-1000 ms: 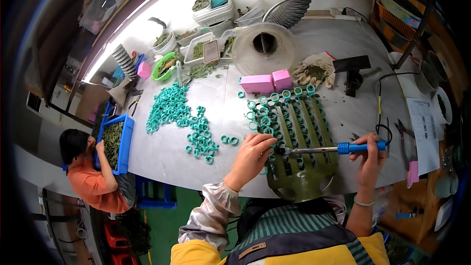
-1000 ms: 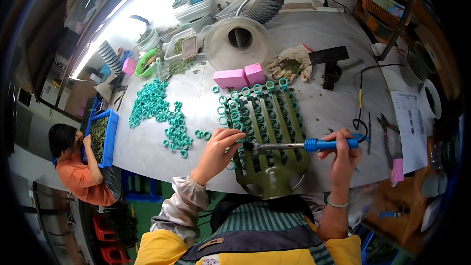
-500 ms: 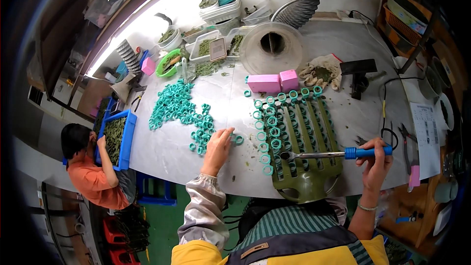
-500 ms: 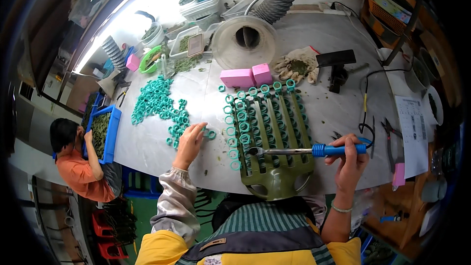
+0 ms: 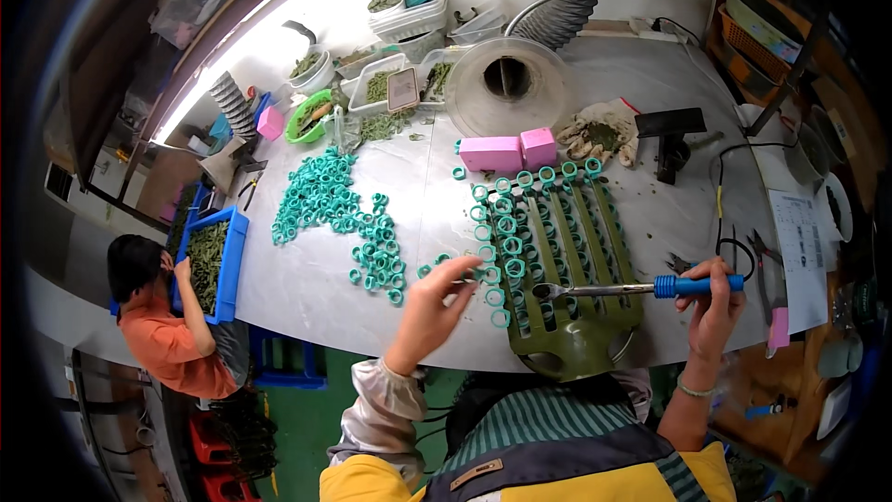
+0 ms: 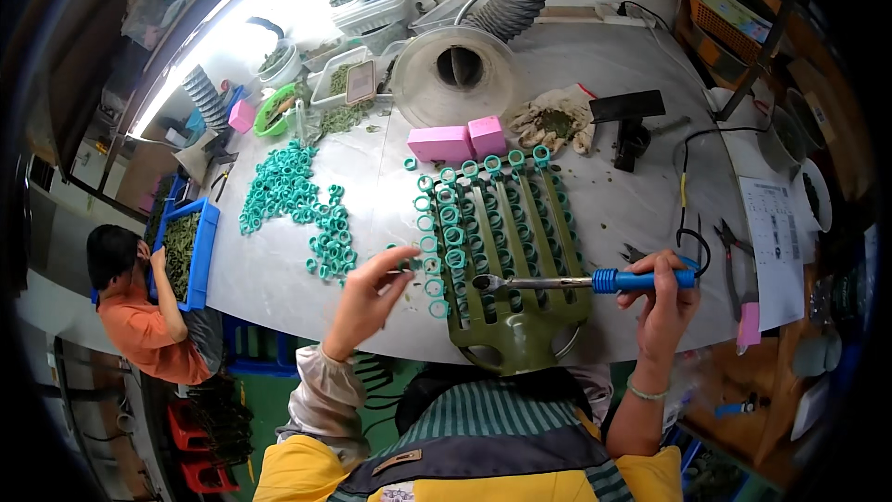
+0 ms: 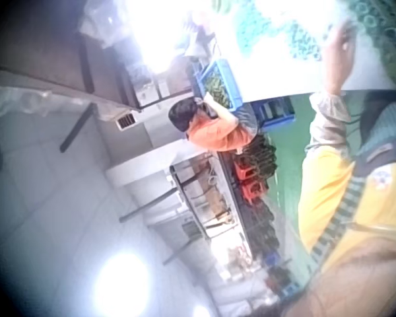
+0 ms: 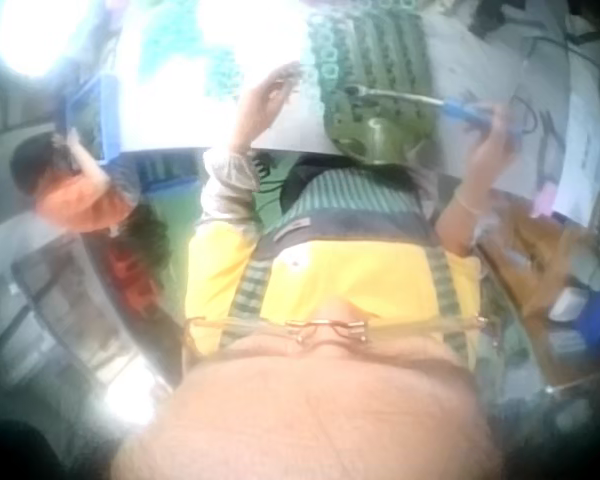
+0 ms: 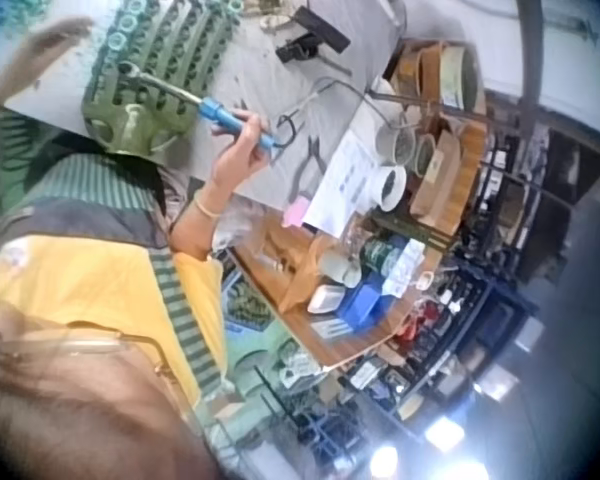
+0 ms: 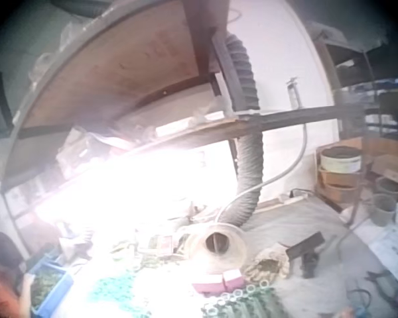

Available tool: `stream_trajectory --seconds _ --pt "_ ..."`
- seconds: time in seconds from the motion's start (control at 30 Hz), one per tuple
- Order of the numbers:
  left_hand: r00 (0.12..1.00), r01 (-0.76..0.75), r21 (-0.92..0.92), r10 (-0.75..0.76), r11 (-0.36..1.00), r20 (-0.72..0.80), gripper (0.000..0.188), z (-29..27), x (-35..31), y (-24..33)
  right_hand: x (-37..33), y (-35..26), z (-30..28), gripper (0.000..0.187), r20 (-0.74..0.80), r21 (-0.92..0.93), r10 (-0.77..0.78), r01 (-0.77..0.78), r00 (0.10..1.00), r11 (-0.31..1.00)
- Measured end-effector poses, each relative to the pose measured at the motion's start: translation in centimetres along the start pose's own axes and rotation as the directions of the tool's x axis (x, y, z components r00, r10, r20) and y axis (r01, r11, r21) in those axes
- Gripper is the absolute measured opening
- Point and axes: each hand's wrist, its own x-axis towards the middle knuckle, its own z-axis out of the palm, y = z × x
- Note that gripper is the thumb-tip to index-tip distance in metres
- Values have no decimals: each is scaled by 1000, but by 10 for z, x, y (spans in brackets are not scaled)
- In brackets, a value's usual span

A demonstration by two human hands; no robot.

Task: The person fits plastic rings onto a holder by hand and melts them in place using a soldering iron.

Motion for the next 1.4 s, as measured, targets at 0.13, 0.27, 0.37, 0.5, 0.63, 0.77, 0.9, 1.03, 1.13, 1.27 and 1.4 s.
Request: stream_trajectory --seconds 0.13,0.27,0.37,0.5,0.63,0.77,0.9,1.03,1.13,1.27,1.4 --pt "976 -214 225 197 951 95 35 34 1 22 -2 -1 4 29 12 8 12 -12 1000 1000" --pt "948 -319 402 281 858 152 33 45 7 16 -2 7 4 30 32 32 45 -46 998 998" --pt "939 -339 392 283 855 196 29 51 10 12 -3 16 5 31 52 42 36 -38 998 998" --pt "940 -339 406 285 849 188 31 51 10 10 -2 14 9 31 115 80 55 -64 992 995" --pt "935 -353 417 294 838 201 30 50 10 11 1 3 -2 28 88 55 35 -40 995 998" --pt "981 -192 248 191 950 28 23 21 17 3 3 2 -6 30 32 21 17 -17 999 1000" --pt "936 155 586 72 795 -346 15 -28 5 -54 2 -1 -4 28 29 47 14 -15 999 999" --pt "959 188 783 61 592 -276 20 -32 -10 -91 2 -2 -1 26 49 67 -11 8 999 998" --pt "955 141 781 124 608 -269 26 -28 -15 -95 2 0 -4 26 38 51 16 -18 999 999" --pt "930 75 635 175 769 -322 23 -25 -12 -75 0 -5 -1 27 24 31 -8 8 1000 999" --pt "909 240 -179 -286 954 -304 22 -26 -15 -57 0 -7 -3 29 25 11 -5 5 1000 1000"
